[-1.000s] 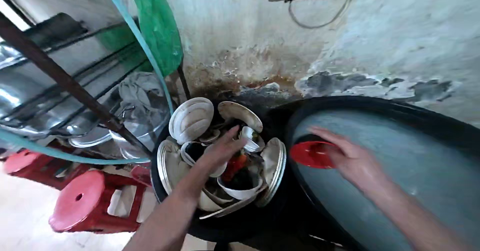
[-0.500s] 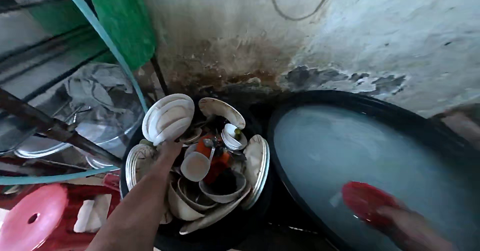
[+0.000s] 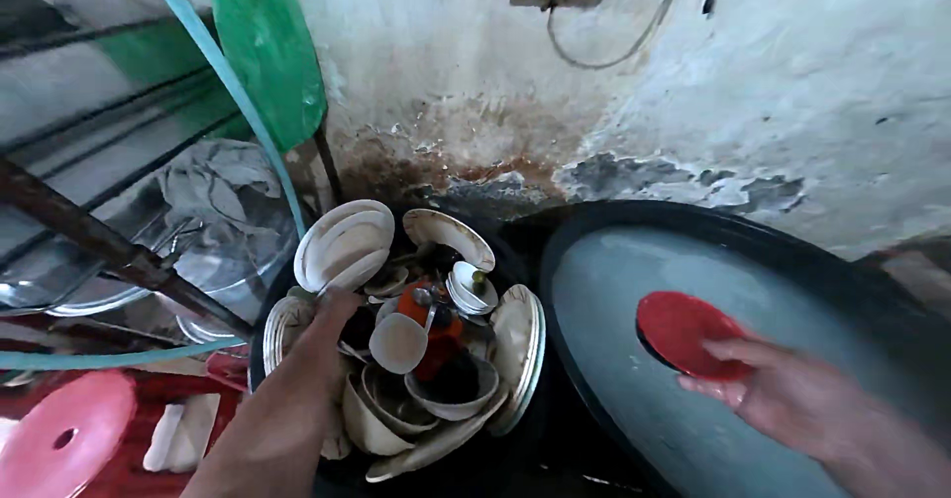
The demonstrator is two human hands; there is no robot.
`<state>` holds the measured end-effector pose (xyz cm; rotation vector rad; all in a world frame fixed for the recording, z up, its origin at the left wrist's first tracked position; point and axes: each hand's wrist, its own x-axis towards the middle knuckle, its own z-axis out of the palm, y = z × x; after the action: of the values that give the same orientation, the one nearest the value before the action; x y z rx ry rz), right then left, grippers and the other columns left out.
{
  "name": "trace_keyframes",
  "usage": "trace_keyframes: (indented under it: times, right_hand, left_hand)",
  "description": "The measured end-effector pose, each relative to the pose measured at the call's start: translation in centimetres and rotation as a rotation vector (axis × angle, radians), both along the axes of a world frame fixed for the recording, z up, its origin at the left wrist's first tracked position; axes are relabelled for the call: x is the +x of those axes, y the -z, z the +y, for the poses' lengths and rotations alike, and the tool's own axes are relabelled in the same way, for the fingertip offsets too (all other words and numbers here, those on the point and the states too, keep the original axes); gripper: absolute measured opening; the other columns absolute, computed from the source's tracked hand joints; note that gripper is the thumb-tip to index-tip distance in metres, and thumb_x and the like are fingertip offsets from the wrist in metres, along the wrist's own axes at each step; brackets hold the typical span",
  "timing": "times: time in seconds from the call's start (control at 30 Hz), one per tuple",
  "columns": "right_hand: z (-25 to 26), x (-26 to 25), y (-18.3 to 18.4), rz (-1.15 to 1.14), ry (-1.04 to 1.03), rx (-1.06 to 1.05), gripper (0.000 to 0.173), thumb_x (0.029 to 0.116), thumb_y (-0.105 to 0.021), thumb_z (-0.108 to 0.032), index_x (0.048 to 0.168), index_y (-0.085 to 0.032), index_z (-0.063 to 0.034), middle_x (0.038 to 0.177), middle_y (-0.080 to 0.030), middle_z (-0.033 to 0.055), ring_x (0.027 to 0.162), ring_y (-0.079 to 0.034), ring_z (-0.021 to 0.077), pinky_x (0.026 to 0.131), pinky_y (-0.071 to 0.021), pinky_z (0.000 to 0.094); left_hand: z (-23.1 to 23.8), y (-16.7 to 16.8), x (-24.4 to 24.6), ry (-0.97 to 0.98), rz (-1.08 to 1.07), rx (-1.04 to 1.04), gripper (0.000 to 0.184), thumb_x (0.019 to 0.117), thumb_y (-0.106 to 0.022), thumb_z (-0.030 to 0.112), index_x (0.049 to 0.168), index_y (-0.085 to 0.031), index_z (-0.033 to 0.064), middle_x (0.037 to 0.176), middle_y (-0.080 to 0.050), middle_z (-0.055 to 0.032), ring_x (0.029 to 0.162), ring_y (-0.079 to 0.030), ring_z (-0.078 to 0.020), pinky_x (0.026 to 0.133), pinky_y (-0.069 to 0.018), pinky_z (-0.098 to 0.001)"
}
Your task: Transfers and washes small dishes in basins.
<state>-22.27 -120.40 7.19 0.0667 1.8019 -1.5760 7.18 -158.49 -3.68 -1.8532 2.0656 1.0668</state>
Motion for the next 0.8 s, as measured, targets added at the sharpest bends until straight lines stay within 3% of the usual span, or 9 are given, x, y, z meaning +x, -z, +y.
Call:
trace_keyframes:
  times: [0.07, 0.17, 0.2, 0.27, 0.4, 0.5, 0.57, 0.63, 0.8]
  right_hand:
    - [-3.2, 1.4, -1.6, -0.015, -0.034, -0.053, 0.038, 0.1032, -0.037, -0.005, 0.138, -0.045, -0.0189, 0.105, -0.065, 0.0110, 0.078, -0.072, 0.0235, 0.056, -0.0614, 0.0387]
    - [-7.7, 3.9, -3.6, -0.046, -0.133, -0.105, 0.039, 0.1056, -0.035, -0.006, 0.141, -0.045, -0.0180, 0.105, -0.066, 0.0127, 0.079, -0.072, 0.0249, 0.058, -0.0614, 0.0392]
    - [-9.2, 4.8, -3.8, -0.056, -0.170, -0.120, 0.039, 0.1059, -0.036, -0.006, 0.142, -0.046, -0.0171, 0.105, -0.067, 0.0139, 0.079, -0.072, 0.0259, 0.058, -0.0616, 0.0395]
    - [-12.2, 6.8, -4.0, -0.082, -0.233, -0.126, 0.040, 0.1059, -0.038, -0.005, 0.144, -0.044, -0.0165, 0.106, -0.065, 0.0163, 0.080, -0.072, 0.0287, 0.060, -0.0618, 0.0413]
    - [-17.7, 11.5, -3.1, -0.038, -0.365, -0.089, 0.048, 0.1028, -0.044, 0.002, 0.148, -0.042, -0.0143, 0.114, -0.063, 0.0192, 0.085, -0.070, 0.0316, 0.066, -0.0614, 0.0439]
    - [-21.0, 15.2, -1.7, 0.165, -0.552, -0.025, 0.053, 0.1010, -0.048, 0.005, 0.150, -0.044, -0.0157, 0.127, -0.061, 0.0181, 0.097, -0.069, 0.0302, 0.075, -0.0604, 0.0449]
    - [-22.7, 17.1, -0.7, 0.434, -0.711, 0.063, 0.057, 0.1001, -0.051, 0.004, 0.152, -0.046, -0.0180, 0.141, -0.057, 0.0153, 0.117, -0.064, 0.0291, 0.093, -0.0549, 0.0491]
    - [-23.9, 18.4, 0.0, 0.729, -0.854, 0.130, 0.058, 0.0975, -0.053, 0.007, 0.151, -0.050, -0.0156, 0.151, -0.051, 0.0158, 0.135, -0.053, 0.0327, 0.108, -0.0460, 0.0546]
    - [-22.6, 18.0, 0.6, 1.062, -0.820, 0.093, 0.057, 0.0927, -0.055, 0.012, 0.143, -0.060, -0.0138, 0.150, -0.052, 0.0165, 0.137, -0.052, 0.0348, 0.110, -0.0448, 0.0561]
  left_hand:
    - [0.2, -0.6, 0.3, -0.066, 0.070, 0.071, 0.046, 0.1073, -0.053, 0.033, 0.138, -0.053, -0.0011, 0.117, -0.058, -0.0233, 0.090, -0.058, -0.0288, 0.082, -0.0497, -0.0450]
    - [-0.2, -0.4, 1.1, 0.027, 0.063, 0.076, 0.041, 0.1079, -0.053, 0.026, 0.133, -0.055, -0.0063, 0.114, -0.059, -0.0241, 0.090, -0.058, -0.0296, 0.084, -0.0487, -0.0457]
    - [-0.1, -0.1, 1.4, 0.082, 0.061, 0.072, 0.039, 0.1078, -0.053, 0.024, 0.132, -0.056, -0.0066, 0.115, -0.060, -0.0229, 0.094, -0.059, -0.0287, 0.087, -0.0488, -0.0441]
    - [0.1, -0.2, 1.4, 0.304, -0.056, 0.075, 0.041, 0.1090, -0.049, 0.023, 0.137, -0.058, -0.0057, 0.137, -0.060, -0.0255, 0.127, -0.058, -0.0362, 0.110, -0.0425, -0.0513]
    - [1.9, -0.1, -0.5, 0.403, -0.101, 0.079, 0.052, 0.1077, -0.049, 0.038, 0.135, -0.060, -0.0046, 0.140, -0.058, -0.0272, 0.135, -0.052, -0.0423, 0.113, -0.0378, -0.0599]
    - [3.0, -0.6, -0.5, 0.392, -0.037, 0.140, 0.054, 0.1063, -0.050, 0.041, 0.134, -0.061, -0.0051, 0.138, -0.059, -0.0265, 0.133, -0.054, -0.0405, 0.111, -0.0398, -0.0592]
    - [3.6, -2.9, 0.4, 0.532, 0.035, 0.106, 0.048, 0.1036, -0.060, 0.029, 0.137, -0.057, -0.0062, 0.140, -0.057, -0.0270, 0.133, -0.053, -0.0396, 0.112, -0.0389, -0.0552]
    - [3.0, -1.9, 1.3, 0.760, 0.120, -0.013, 0.048, 0.1020, -0.062, 0.029, 0.138, -0.058, -0.0032, 0.140, -0.058, -0.0249, 0.134, -0.053, -0.0377, 0.113, -0.0385, -0.0538]
    - [1.9, -0.2, 0.5, 0.580, -0.047, 0.197, 0.046, 0.1038, -0.058, 0.033, 0.130, -0.062, -0.0055, 0.132, -0.061, -0.0280, 0.126, -0.057, -0.0421, 0.106, -0.0426, -0.0612]
